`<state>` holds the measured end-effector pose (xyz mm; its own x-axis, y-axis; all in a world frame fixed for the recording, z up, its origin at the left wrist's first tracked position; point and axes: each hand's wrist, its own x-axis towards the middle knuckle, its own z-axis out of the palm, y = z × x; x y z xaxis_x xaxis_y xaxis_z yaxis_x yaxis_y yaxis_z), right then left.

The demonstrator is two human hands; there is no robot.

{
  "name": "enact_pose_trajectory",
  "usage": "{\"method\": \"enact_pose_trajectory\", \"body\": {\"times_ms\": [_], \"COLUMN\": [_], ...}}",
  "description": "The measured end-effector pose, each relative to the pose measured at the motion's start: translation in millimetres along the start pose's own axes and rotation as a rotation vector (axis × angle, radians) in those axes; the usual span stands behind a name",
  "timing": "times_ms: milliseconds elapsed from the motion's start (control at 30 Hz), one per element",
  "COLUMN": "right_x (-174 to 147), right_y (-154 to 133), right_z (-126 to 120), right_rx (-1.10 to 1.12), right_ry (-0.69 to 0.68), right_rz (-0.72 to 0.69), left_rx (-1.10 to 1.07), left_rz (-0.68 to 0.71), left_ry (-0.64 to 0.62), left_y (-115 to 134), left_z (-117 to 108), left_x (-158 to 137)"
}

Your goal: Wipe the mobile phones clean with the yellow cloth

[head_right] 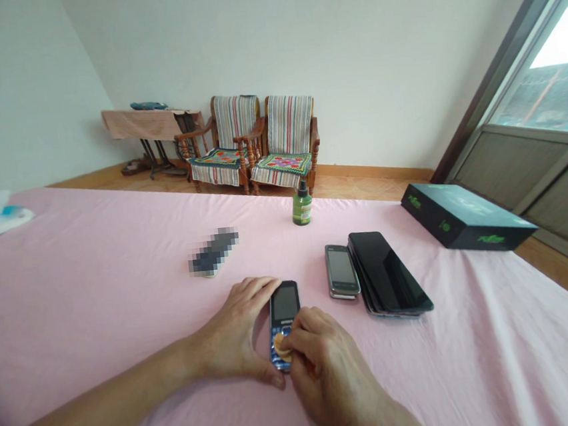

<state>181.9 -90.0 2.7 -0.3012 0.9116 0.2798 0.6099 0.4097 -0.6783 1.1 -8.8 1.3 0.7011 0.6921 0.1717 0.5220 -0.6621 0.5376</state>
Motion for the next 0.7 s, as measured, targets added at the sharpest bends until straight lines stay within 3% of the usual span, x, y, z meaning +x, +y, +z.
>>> {"method": "enact_pose_trajectory", "body": {"times_ms": [400,700], "right_x": [0.4,-0.9], "right_y": [-3.7,-3.4], "right_z": [6.5,-5.2], "right_rx": [0.008,-0.032], "right_ry": [-0.042,-0.038], "right_rz": [-0.051,0.021], "left_rx": [-0.023,-0.001], "left_rz": [0.009,0.001], "left_ry": [0.02,-0.004], "left_y": [2.3,2.1], "left_z": [-1.1,-2.2], "left_x": [-0.8,-0.2]}}
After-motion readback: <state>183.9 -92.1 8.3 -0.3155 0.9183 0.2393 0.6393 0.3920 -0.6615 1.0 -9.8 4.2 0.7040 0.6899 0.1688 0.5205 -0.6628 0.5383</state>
